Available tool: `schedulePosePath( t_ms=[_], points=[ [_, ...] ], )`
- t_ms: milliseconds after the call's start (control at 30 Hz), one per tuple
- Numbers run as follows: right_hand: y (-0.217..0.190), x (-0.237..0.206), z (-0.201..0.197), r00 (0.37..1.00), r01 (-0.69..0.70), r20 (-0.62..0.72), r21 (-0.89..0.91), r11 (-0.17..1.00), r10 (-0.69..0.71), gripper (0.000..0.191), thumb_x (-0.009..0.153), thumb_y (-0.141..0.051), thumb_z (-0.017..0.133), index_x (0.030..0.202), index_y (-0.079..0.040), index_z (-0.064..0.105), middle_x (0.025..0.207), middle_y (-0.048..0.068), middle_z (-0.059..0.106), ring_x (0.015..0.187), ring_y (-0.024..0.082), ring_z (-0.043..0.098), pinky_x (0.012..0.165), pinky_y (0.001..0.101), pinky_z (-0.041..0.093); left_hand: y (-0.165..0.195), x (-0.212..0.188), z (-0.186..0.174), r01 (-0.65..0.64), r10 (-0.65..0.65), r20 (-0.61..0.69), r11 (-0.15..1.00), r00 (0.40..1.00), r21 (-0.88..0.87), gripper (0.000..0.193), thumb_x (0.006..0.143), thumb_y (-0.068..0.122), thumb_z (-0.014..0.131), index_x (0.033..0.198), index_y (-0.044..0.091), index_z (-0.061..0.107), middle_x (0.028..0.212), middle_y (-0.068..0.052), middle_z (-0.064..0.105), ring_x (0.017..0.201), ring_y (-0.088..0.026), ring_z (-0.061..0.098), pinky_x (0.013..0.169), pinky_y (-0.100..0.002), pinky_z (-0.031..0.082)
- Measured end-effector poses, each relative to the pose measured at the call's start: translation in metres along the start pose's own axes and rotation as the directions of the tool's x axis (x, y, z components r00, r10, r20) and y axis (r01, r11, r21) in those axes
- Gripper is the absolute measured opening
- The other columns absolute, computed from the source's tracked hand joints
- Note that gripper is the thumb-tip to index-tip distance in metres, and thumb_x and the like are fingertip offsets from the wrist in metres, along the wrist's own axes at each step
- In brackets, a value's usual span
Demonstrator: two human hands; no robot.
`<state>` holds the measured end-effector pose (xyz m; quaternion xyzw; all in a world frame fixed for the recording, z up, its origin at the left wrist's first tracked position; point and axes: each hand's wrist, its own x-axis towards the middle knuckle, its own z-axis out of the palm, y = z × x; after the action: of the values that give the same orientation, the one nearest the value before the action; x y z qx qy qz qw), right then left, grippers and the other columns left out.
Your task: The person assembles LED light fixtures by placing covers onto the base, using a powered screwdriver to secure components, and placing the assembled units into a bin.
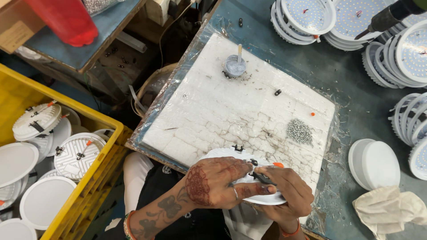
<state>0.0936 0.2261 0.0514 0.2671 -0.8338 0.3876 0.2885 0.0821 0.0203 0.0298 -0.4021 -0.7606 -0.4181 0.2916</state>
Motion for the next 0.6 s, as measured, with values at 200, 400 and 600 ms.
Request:
schedulePosePath(
  t_ms=[200,400,600],
  points=[
    [0.0009,-0.0011,0.0000,0.999,0.030,0.021,-0.002,1.000,-0.030,0.027,0.079,-0.010,0.077,0.101,0.005,0.071,0.093,0.015,0.074,0.081,0.024,0.076,0.072,0.0314,0.060,-0.0010,-0.0001,-0.0020,-0.005,0.005,0.009,1.000,1.000,-0.009,0.032,0.107,0.022,0.065,0.139,0.028,0.068,0.107,-0.017,0.074,0.096,-0.029,0.077,0.085,-0.040,0.065],
    [-0.0013,0.0021,-0.0029,0.995,0.068,0.072,-0.018,0.998,-0.067,0.027,0.079,0.001,0.071,0.105,0.008,0.069,0.096,0.017,0.074,0.085,0.027,0.076,0.077,0.0343,0.062,-0.0018,-0.0008,-0.0030,0.045,-0.042,0.048,0.997,0.998,-0.055,0.036,0.098,0.025,0.075,0.134,0.030,0.070,0.107,-0.016,0.076,0.094,-0.027,0.078,0.082,-0.038,0.064],
    [-0.0015,0.0037,-0.0043,0.993,0.063,0.102,-0.033,0.997,-0.060,0.031,0.075,0.003,0.073,0.106,0.008,0.069,0.096,0.016,0.075,0.084,0.027,0.076,0.073,0.0317,0.061,-0.0036,-0.0045,0.0003,0.059,-0.058,0.063,0.998,0.996,-0.022,0.046,0.091,0.026,0.083,0.134,0.034,0.068,0.110,-0.016,0.076,0.101,-0.028,0.077,0.089,-0.041,0.064]
  ],
)
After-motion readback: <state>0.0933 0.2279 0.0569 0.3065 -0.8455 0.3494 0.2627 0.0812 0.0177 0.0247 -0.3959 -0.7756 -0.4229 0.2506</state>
